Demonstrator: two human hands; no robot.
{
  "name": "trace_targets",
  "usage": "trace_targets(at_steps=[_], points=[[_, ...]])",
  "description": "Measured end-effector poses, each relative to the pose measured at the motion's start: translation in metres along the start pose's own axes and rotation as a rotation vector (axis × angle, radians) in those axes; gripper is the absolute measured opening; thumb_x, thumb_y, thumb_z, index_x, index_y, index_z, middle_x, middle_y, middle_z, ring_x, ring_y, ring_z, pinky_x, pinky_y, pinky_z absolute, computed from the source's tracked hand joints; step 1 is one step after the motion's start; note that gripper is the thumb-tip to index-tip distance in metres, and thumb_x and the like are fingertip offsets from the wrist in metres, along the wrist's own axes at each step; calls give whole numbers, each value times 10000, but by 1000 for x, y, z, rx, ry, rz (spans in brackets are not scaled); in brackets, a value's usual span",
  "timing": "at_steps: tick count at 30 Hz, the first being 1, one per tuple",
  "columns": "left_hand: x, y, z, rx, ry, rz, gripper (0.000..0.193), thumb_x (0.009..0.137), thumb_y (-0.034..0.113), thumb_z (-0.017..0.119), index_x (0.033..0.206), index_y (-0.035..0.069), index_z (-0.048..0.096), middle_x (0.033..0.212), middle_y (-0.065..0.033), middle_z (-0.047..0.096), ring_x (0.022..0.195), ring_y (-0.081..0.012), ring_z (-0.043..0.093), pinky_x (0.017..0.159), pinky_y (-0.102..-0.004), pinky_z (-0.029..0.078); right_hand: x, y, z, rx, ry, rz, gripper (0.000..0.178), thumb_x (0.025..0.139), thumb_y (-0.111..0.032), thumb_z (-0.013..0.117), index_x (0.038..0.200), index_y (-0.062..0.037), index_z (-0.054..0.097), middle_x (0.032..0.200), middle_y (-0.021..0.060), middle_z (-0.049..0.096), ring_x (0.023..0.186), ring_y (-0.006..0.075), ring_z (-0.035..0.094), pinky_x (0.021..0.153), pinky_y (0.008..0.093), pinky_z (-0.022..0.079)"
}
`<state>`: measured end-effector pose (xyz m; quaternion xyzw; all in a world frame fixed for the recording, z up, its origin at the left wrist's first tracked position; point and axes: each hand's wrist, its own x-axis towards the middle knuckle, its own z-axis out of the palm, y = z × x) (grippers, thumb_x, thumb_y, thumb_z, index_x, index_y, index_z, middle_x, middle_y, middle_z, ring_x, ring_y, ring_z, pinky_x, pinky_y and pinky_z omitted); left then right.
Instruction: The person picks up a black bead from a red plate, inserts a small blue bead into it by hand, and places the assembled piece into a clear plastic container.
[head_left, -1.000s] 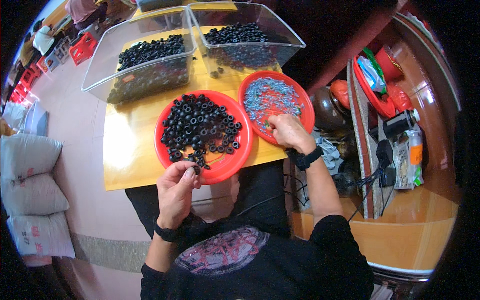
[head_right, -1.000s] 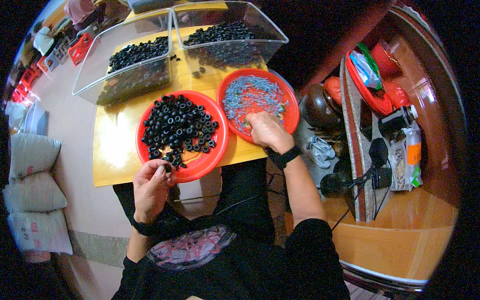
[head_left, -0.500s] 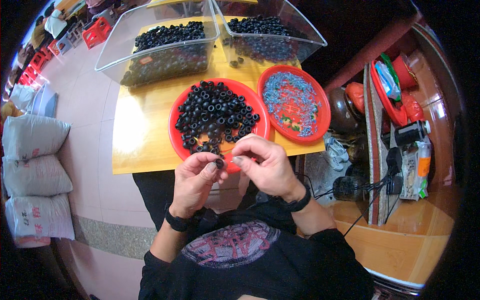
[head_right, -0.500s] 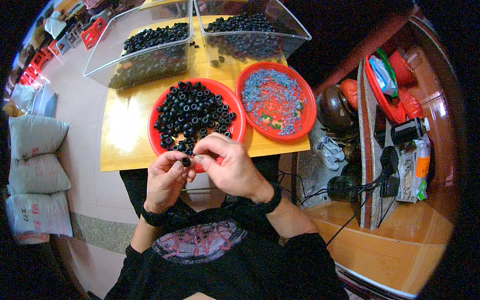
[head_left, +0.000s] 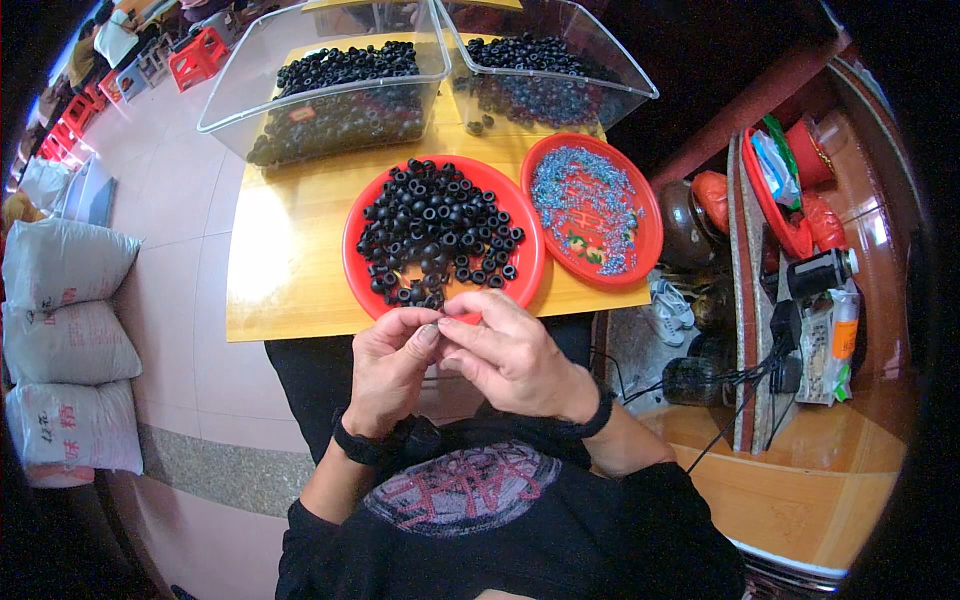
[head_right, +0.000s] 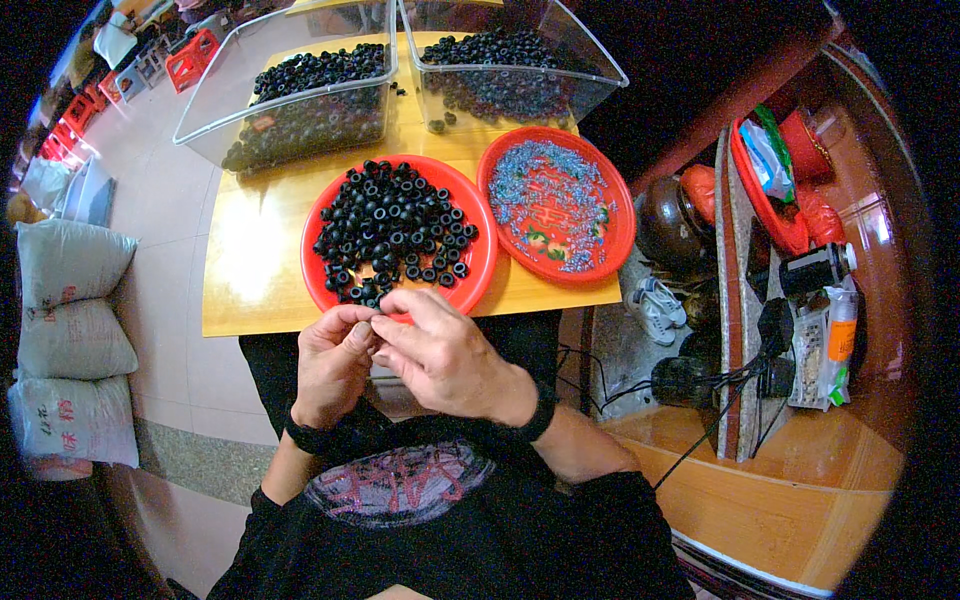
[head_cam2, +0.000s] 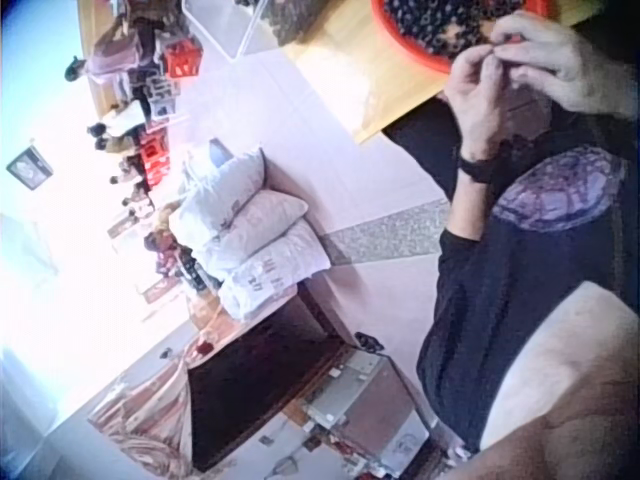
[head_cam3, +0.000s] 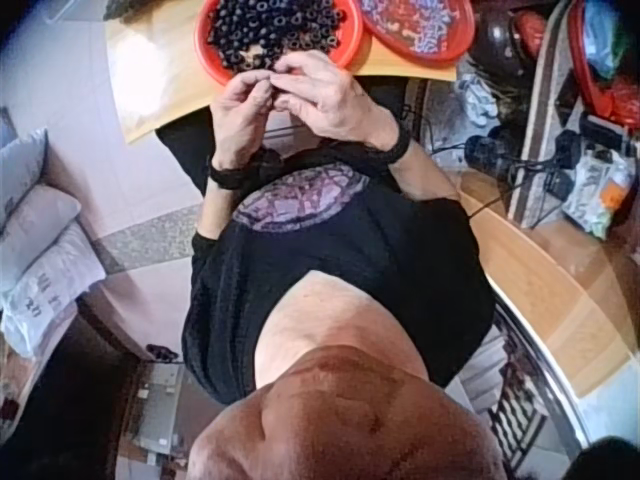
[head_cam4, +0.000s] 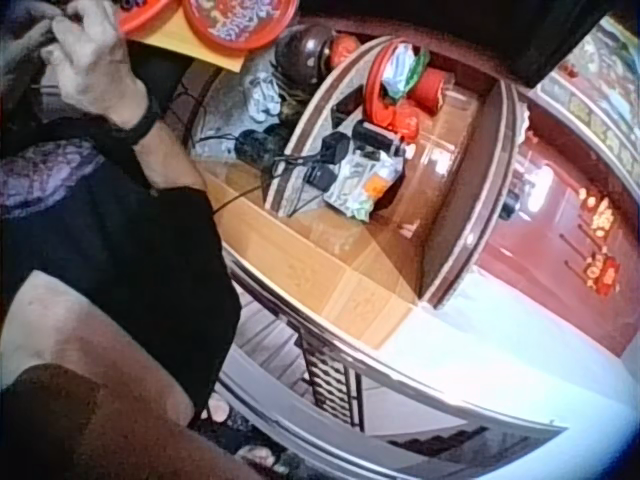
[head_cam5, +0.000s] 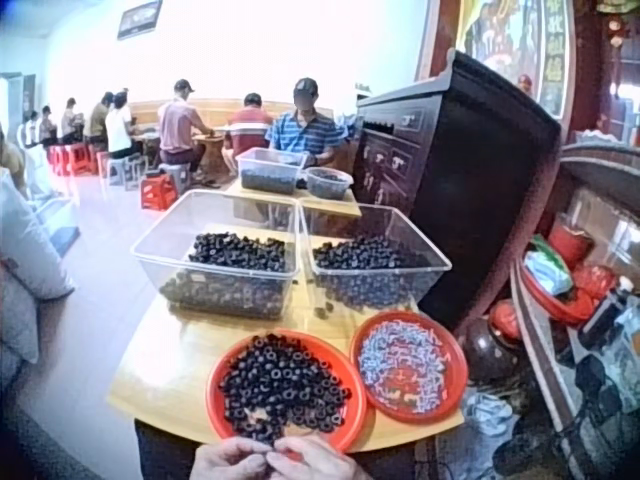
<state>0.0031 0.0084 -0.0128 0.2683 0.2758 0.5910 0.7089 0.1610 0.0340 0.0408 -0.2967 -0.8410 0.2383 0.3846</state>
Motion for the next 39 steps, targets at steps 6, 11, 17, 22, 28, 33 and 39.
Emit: trace_targets(at_steps=[6,11,17,22,28,33,39], points=[[1,12,-7,49,74,56,168,864,91,546,998,-9,558,864,-111,611,693,-153,566,624,-250,467,5,30,-34,-181,156,320,237,740,-24,630,967,36,599,906,170,599,845,283,603,726,339,477],[1,14,-14,27,106,75,181,878,99,522,1040,20,540,881,-119,602,695,-161,569,601,-253,466,-3,48,-28,-346,24,282,139,726,-24,617,853,32,609,805,166,589,738,301,586,660,359,463],[1,15,-21,21,130,106,184,881,93,515,1044,10,536,867,-133,607,683,-170,582,585,-255,465,1,60,-30,-401,41,341,72,715,-32,606,778,0,618,754,157,581,725,311,576,654,372,454],[1,16,-20,9,163,98,181,866,61,527,1032,-8,547,868,-145,619,686,-182,589,593,-261,464,-1,60,-32,-482,-8,339,62,708,-25,594,762,-12,622,740,152,567,726,318,566,665,394,449],[2,17,-22,6,156,109,201,843,32,534,1039,-13,550,871,-139,623,688,-183,593,597,-261,467,-1,58,-19,-482,-82,339,99,680,-18,601,777,-7,616,742,151,539,747,314,550,676,400,443],[2,16,-23,-7,135,107,208,839,40,541,1038,-22,551,868,-136,623,696,-185,596,606,-263,470,5,51,-15,-513,-73,291,84,674,-27,591,757,-13,584,737,149,517,750,317,535,681,401,441],[3,17,-22,-21,146,91,207,839,39,538,1034,-30,551,872,-135,624,697,-188,600,613,-263,473,8,41,7,-385,-132,193,45,691,-39,577,730,-20,566,728,152,523,747,317,533,685,400,447]])
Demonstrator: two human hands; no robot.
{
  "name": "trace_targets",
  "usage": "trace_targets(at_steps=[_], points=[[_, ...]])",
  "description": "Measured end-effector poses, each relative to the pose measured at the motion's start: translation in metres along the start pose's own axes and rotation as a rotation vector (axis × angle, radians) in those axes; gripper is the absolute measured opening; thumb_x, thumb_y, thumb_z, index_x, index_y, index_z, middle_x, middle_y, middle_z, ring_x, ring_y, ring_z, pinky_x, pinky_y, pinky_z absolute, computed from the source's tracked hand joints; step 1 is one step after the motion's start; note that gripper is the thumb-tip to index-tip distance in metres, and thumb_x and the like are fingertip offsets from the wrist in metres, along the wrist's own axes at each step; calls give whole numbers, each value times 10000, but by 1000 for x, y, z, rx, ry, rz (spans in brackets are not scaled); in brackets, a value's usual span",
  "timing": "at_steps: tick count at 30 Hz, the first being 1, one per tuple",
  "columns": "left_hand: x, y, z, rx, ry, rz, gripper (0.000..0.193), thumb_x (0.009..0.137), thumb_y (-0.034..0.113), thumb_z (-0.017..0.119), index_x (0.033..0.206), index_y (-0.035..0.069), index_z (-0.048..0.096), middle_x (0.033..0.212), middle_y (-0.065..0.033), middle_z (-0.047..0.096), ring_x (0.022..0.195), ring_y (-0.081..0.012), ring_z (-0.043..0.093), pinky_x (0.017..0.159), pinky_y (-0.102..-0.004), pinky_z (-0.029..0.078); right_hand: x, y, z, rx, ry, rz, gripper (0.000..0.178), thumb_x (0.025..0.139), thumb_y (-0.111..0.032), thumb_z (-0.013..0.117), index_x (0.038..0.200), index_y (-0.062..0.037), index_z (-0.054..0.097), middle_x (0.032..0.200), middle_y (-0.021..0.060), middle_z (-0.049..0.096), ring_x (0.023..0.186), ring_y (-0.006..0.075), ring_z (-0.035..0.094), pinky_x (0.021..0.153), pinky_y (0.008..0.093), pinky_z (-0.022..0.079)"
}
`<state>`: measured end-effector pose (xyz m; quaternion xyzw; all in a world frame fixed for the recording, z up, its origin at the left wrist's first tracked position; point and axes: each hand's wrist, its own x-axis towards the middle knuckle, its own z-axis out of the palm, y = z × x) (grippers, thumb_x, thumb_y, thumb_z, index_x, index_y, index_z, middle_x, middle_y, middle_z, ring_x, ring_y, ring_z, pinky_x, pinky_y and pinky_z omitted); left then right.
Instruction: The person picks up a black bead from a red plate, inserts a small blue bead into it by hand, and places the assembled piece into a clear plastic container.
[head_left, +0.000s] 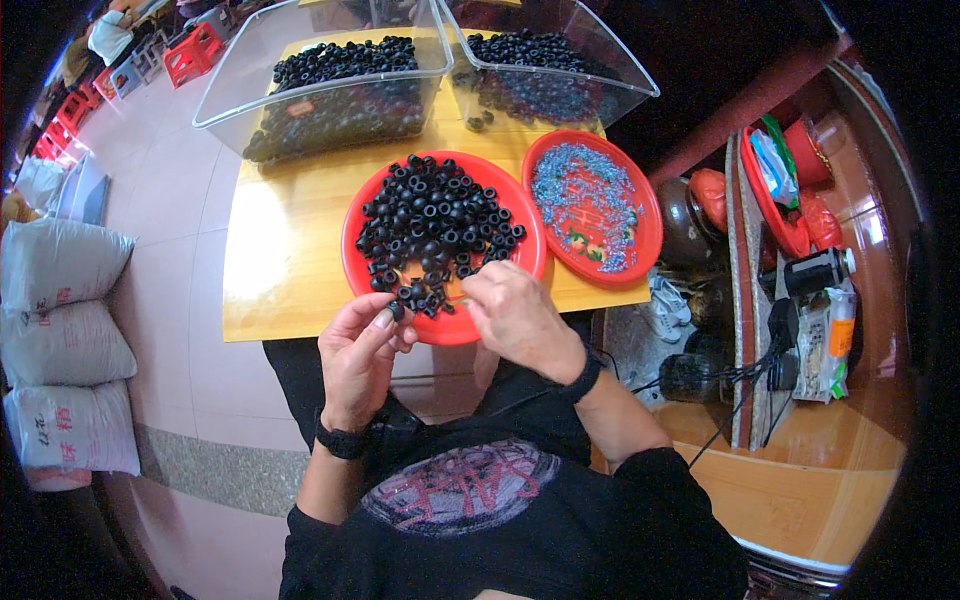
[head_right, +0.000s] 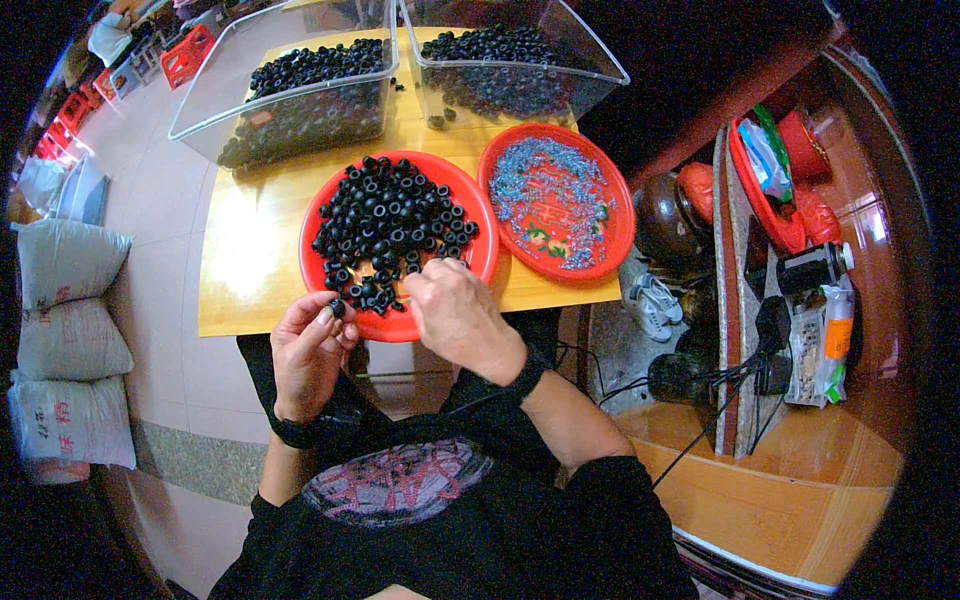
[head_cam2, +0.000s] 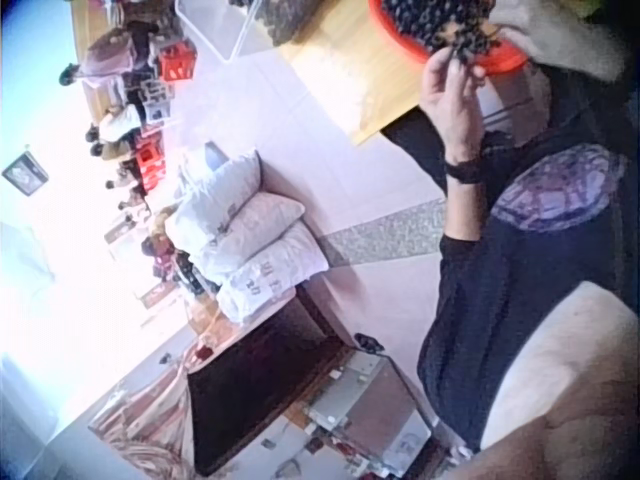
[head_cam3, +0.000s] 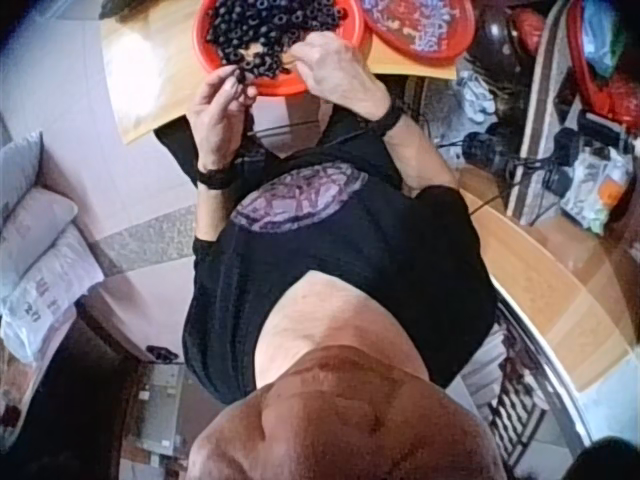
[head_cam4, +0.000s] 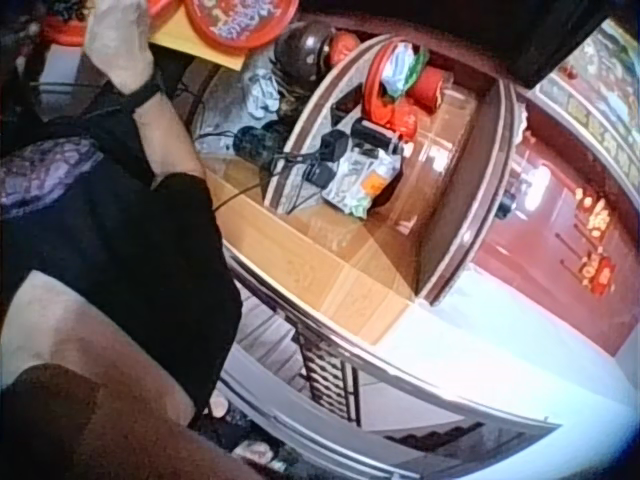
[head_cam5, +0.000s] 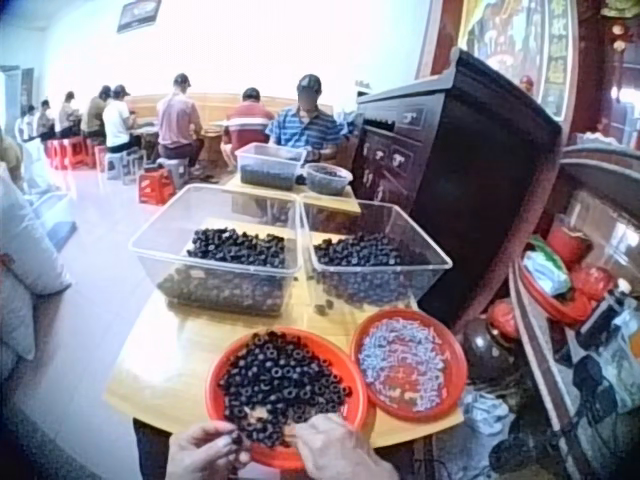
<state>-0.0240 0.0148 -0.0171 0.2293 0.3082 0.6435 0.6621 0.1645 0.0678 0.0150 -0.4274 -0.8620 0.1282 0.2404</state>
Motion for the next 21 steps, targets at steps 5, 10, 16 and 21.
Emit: trace_targets(at_steps=[5,10,16,21], points=[[0,0,0,40,-16,-30,210,832,38,539,1036,-11,547,870,-122,603,726,-184,576,653,-276,480,4,-10,17,-71,-132,-22,69,705,-35,525,748,-8,572,739,161,566,747,303,564,671,388,475],[-2,2,2,48,-17,-44,209,831,38,553,1031,-23,547,872,-108,604,730,-178,576,660,-283,484,8,-12,21,-128,-172,-45,80,704,-32,514,754,-4,570,748,177,575,718,322,575,657,393,483],[-2,0,3,66,-59,-61,208,836,41,550,1033,-27,543,880,-113,606,733,-177,580,662,-285,486,8,0,8,289,-97,65,166,732,-21,528,858,-12,635,744,114,615,688,245,599,625,355,482],[-3,-4,10,79,-89,-69,209,844,63,554,1033,-23,529,887,-121,605,718,-179,583,660,-275,475,5,3,-12,1110,-264,449,141,829,-42,567,951,1,622,775,7,601,671,59,557,573,202,463]])
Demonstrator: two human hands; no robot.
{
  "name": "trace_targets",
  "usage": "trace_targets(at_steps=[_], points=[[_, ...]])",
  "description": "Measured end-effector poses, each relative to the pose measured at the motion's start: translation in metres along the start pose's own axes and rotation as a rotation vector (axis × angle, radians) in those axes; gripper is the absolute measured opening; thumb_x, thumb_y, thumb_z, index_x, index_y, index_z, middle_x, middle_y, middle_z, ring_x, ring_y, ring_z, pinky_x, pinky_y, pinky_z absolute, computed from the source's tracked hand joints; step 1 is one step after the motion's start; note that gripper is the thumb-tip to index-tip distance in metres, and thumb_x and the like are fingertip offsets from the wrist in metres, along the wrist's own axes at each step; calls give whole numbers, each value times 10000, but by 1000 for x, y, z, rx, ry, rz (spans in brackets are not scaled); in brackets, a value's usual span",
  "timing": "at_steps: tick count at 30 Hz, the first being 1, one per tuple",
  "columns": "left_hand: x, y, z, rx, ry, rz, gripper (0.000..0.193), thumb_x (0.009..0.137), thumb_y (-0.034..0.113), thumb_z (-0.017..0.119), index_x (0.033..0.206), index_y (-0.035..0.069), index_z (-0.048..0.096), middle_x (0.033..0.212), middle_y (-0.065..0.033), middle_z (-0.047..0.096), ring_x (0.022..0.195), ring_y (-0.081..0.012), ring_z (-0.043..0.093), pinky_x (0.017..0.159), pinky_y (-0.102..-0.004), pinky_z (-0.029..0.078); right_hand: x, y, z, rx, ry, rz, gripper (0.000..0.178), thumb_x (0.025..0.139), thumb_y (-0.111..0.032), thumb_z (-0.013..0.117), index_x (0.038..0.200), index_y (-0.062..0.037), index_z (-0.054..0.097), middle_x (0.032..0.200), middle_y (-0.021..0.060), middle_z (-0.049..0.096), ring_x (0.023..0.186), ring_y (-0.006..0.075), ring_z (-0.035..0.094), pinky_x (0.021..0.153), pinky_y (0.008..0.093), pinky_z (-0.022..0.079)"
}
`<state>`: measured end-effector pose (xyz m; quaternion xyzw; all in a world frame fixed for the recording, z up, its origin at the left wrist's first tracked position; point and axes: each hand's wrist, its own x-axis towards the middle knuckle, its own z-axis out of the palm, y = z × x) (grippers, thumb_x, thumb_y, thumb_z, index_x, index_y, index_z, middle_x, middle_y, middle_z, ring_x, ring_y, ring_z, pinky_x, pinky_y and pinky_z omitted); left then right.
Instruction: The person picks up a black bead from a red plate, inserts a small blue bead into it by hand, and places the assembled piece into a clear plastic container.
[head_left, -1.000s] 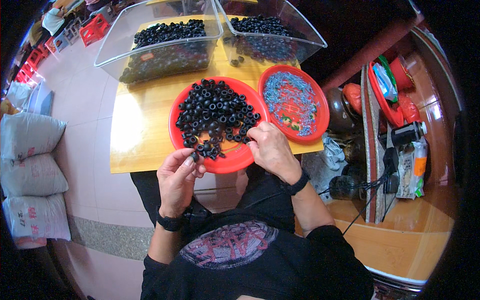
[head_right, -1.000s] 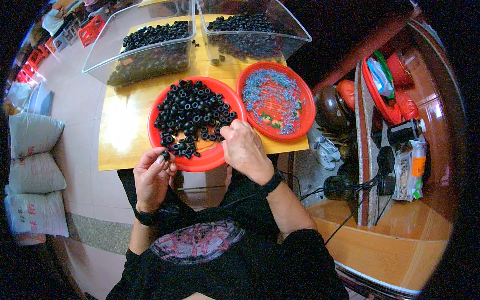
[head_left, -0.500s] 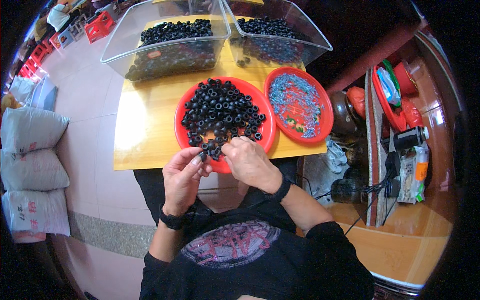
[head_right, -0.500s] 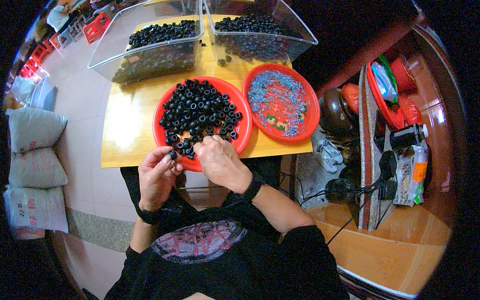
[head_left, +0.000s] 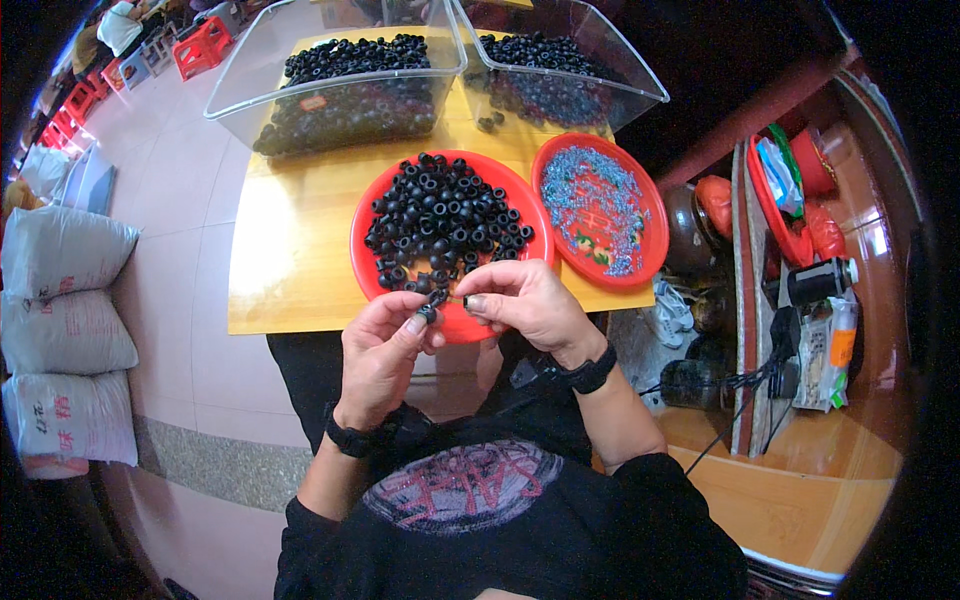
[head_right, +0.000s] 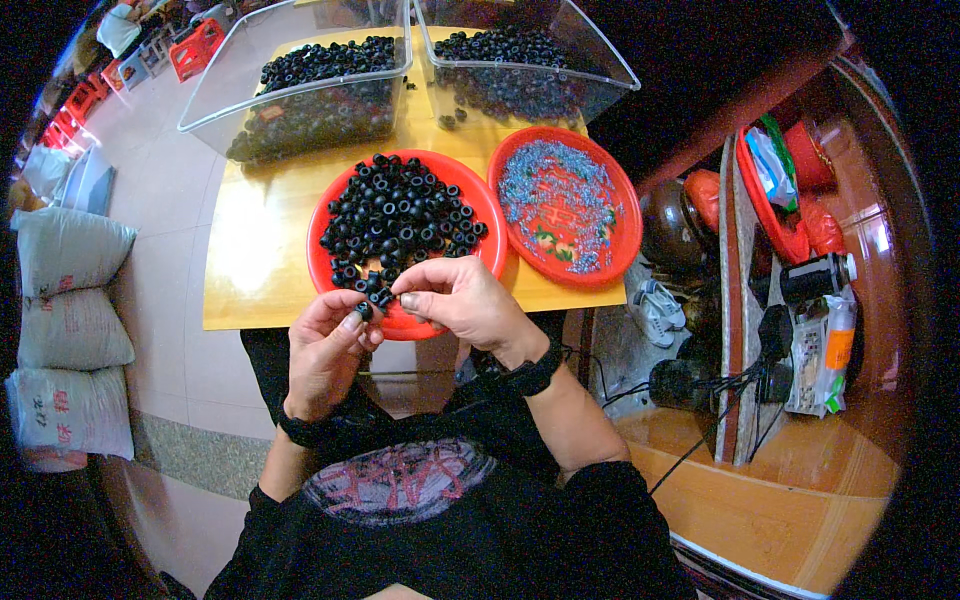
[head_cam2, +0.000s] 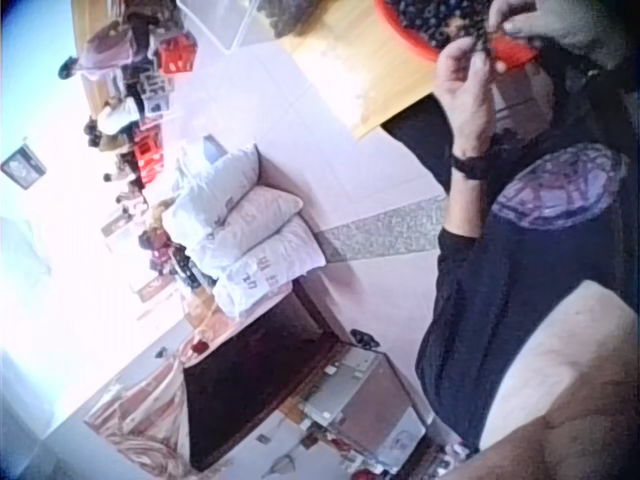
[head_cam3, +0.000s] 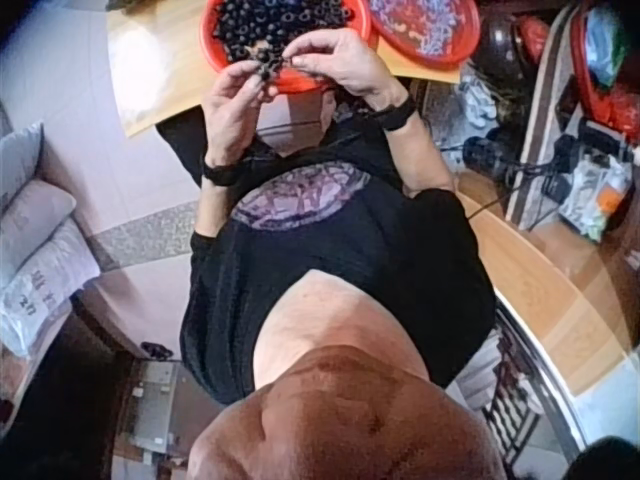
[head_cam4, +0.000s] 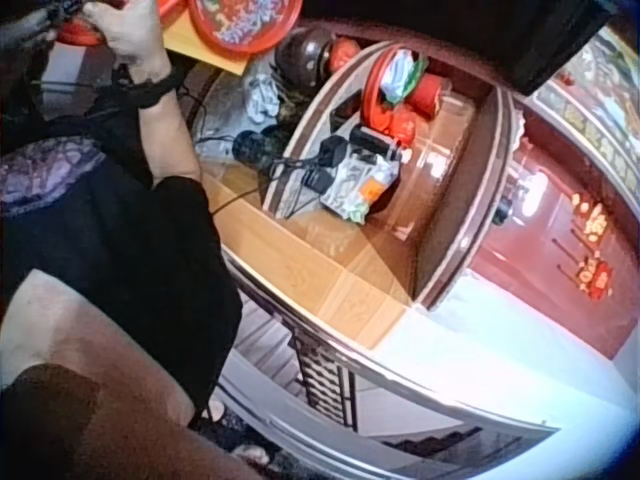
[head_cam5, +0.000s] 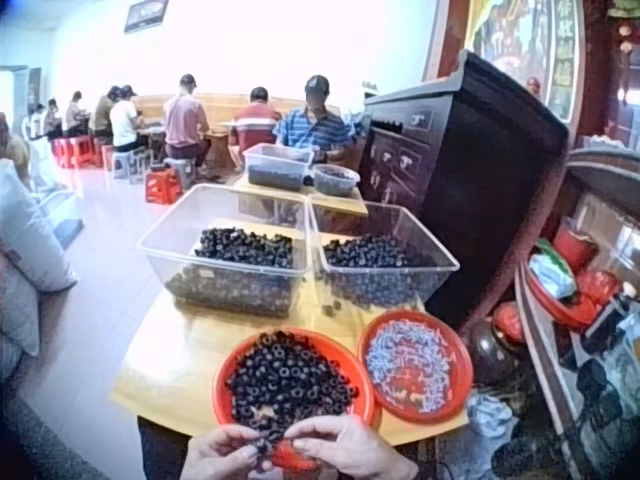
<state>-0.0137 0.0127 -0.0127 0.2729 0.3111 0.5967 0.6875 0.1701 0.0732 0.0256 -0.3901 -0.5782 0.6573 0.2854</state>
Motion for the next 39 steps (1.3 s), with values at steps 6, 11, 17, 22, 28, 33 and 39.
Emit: trace_targets(at_steps=[6,11,17,22,28,33,39], points=[[1,-5,11,-10,-83,-11,193,834,30,571,1018,-18,547,892,-89,616,730,-155,600,650,-247,470,-8,-2,5,214,21,30,146,830,-56,583,964,-3,612,754,14,606,633,47,549,541,177,454],[0,-7,12,40,-60,-26,206,831,24,572,1030,-22,549,895,-82,616,734,-143,596,662,-241,468,-9,-1,11,130,77,-2,114,825,-27,568,924,21,597,754,25,605,656,76,573,564,208,482],[-1,-8,15,73,-60,-26,221,826,22,579,1041,-24,556,909,-76,617,739,-129,593,669,-233,465,-13,-5,20,88,123,-54,84,831,-14,547,892,31,583,763,32,601,648,85,589,532,217,491],[0,-10,13,56,-82,-34,224,825,25,581,1043,-22,559,921,-77,618,740,-128,593,676,-232,468,-17,-8,22,122,134,-41,101,835,-10,542,918,30,584,759,39,600,612,69,585,462,195,483],[-1,-10,12,36,-74,-25,221,832,29,573,1047,-20,559,914,-77,617,736,-129,592,673,-235,470,-19,1,18,-331,171,-302,122,817,12,552,929,33,595,804,48,596,700,84,574,587,213,471],[0,-10,13,17,-52,-27,201,832,19,569,1028,-21,553,893,-75,608,732,-139,592,672,-238,472,-18,1,13,-418,244,-337,118,789,25,580,905,31,604,818,42,587,735,78,559,635,210,455],[0,-10,12,19,-67,-16,182,837,25,565,1012,-19,544,883,-81,607,726,-144,594,654,-242,474,-24,-12,21,-77,201,-130,102,800,6,589,899,26,591,793,8,574,698,41,536,587,186,446]])
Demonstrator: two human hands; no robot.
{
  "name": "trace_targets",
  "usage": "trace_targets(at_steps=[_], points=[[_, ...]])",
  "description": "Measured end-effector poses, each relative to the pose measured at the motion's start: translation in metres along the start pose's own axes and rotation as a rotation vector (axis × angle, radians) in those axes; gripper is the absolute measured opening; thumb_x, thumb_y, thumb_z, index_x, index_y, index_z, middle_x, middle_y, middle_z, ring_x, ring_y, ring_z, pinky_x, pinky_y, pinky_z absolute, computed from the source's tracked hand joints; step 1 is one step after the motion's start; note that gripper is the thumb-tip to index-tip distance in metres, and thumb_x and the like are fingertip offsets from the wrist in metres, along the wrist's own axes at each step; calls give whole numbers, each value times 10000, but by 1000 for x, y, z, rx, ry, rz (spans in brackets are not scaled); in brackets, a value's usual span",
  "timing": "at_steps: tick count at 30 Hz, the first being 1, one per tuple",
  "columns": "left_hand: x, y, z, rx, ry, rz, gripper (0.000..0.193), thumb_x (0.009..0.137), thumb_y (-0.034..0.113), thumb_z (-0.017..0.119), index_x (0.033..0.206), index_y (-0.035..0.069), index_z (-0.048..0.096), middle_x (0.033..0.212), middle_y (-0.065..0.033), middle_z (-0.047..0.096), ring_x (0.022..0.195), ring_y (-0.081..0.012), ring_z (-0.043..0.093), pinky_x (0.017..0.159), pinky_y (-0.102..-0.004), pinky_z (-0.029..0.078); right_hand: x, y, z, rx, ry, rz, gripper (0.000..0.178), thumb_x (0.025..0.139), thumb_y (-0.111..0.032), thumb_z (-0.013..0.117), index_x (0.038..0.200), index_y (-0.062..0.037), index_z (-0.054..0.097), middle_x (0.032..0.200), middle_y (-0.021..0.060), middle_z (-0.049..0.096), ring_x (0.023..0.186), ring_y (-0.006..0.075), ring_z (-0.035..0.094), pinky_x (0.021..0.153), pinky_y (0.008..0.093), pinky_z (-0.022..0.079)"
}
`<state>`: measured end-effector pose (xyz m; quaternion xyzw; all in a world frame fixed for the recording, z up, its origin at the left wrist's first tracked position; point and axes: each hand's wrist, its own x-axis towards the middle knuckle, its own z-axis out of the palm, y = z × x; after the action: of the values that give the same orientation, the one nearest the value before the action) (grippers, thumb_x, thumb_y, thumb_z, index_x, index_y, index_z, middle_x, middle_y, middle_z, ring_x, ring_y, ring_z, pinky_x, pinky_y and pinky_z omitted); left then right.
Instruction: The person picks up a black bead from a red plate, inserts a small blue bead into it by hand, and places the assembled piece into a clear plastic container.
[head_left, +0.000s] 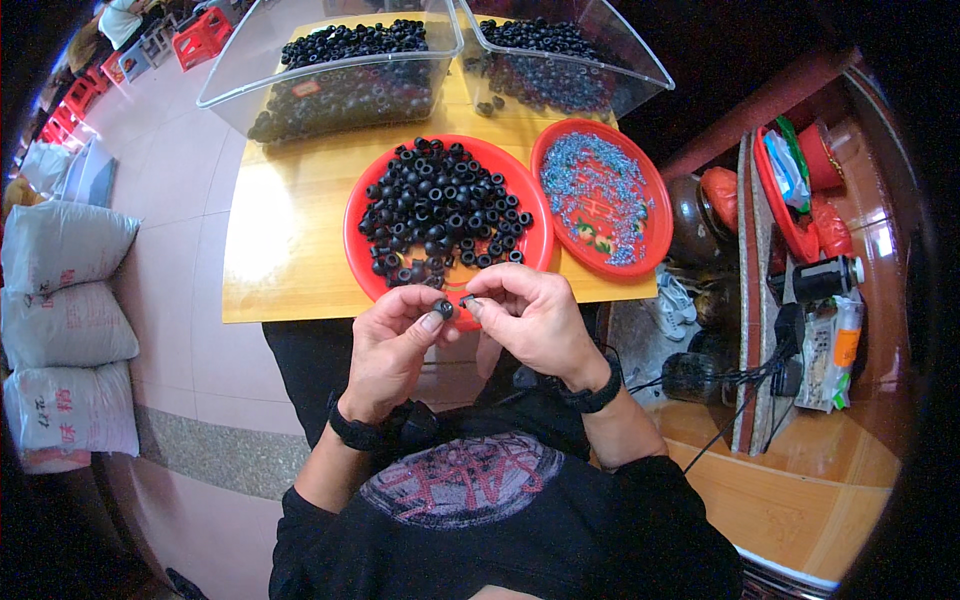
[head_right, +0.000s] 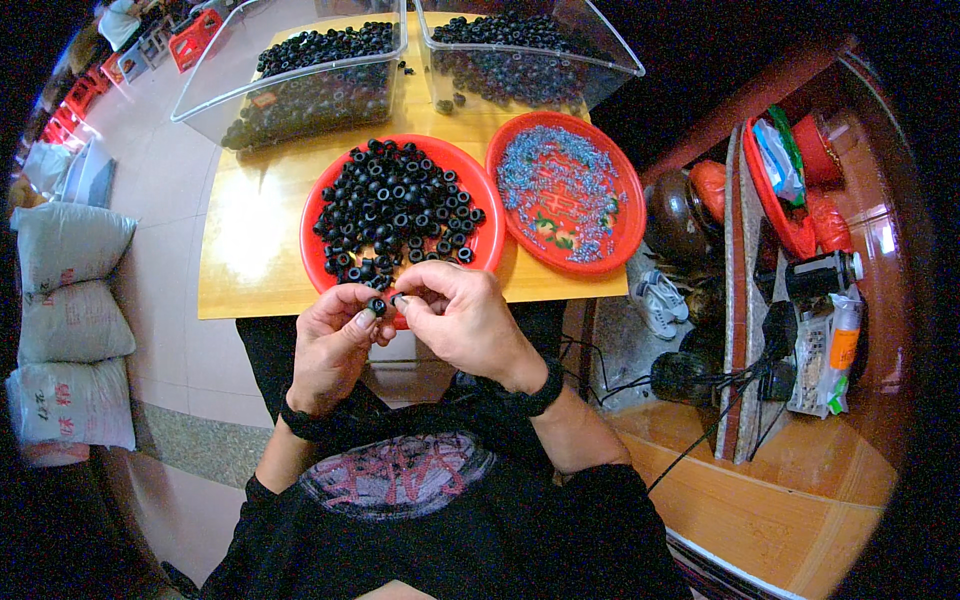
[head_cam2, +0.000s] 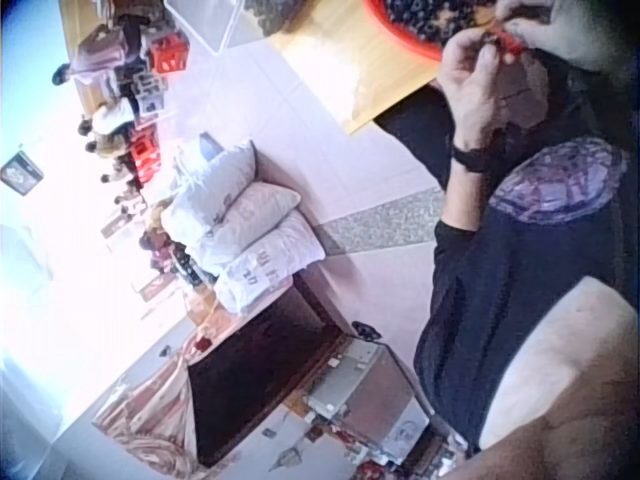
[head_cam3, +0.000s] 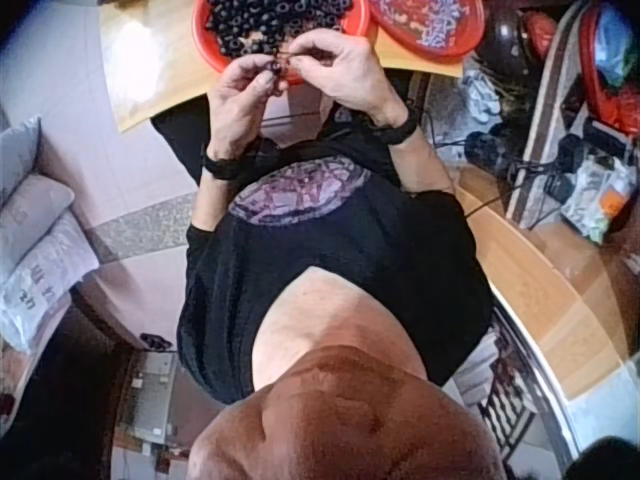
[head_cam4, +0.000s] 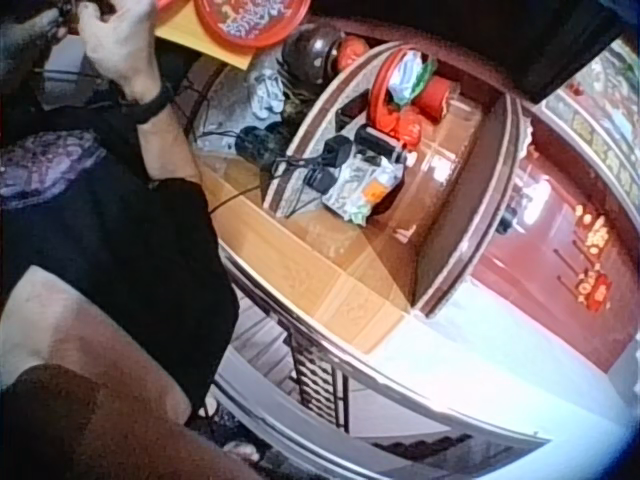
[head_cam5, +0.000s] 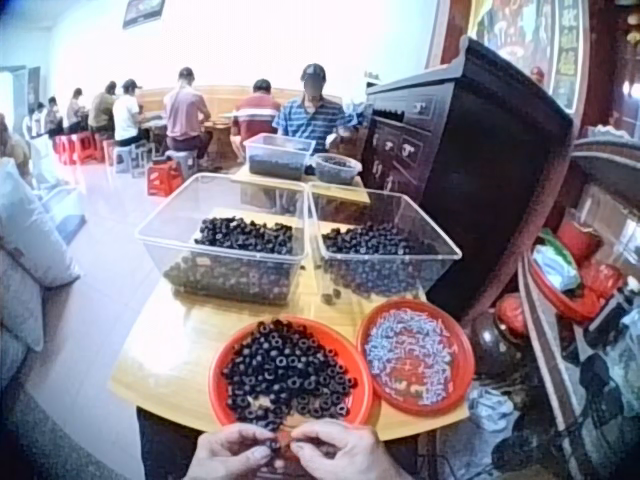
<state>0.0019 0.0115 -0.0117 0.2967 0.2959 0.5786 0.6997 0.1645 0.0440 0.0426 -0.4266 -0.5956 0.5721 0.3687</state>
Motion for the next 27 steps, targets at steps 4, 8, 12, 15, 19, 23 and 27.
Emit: trace_targets(at_steps=[4,8,12,15,19,23,27], points=[[-1,2,1,-8,-10,-18,173,842,34,560,1006,-18,545,876,-80,615,714,-140,597,643,-239,474,0,1,0,-172,12,-59,100,807,6,579,906,22,584,783,-1,566,682,34,529,572,175,441],[-2,2,0,16,-4,-14,183,846,43,560,1017,-19,548,857,-76,623,703,-128,598,634,-230,471,-2,-9,5,-124,32,-92,55,790,-8,568,824,33,583,730,83,573,661,113,580,558,253,466],[-3,0,-1,81,5,20,202,841,44,571,1032,-19,552,853,-66,623,701,-115,594,630,-220,465,-2,-5,7,-301,58,-229,62,769,-1,576,821,31,589,727,127,579,655,191,598,568,295,477],[-3,1,1,97,11,31,198,840,43,574,1027,-19,557,852,-57,620,697,-106,589,629,-214,463,-2,-8,8,-362,74,-232,69,748,12,578,814,30,592,723,147,580,642,229,599,564,309,477],[-4,0,-1,124,9,48,222,841,56,566,1042,-34,536,873,-106,613,711,-153,587,625,-248,472,-1,-7,11,-420,86,-286,64,737,20,575,799,29,589,715,154,579,633,250,598,551,323,473],[-5,0,3,202,57,56,196,839,30,557,1024,-35,546,831,-83,610,689,-138,582,618,-240,470,-1,0,11,-547,107,-428,70,705,48,574,771,26,577,710,147,571,622,266,587,547,327,465],[-7,-2,6,400,125,117,177,835,8,554,1004,-46,557,794,-67,610,678,-111,576,623,-232,478,-2,3,13,-664,89,-515,102,671,76,574,758,25,561,702,135,567,625,267,582,554,315,463]])
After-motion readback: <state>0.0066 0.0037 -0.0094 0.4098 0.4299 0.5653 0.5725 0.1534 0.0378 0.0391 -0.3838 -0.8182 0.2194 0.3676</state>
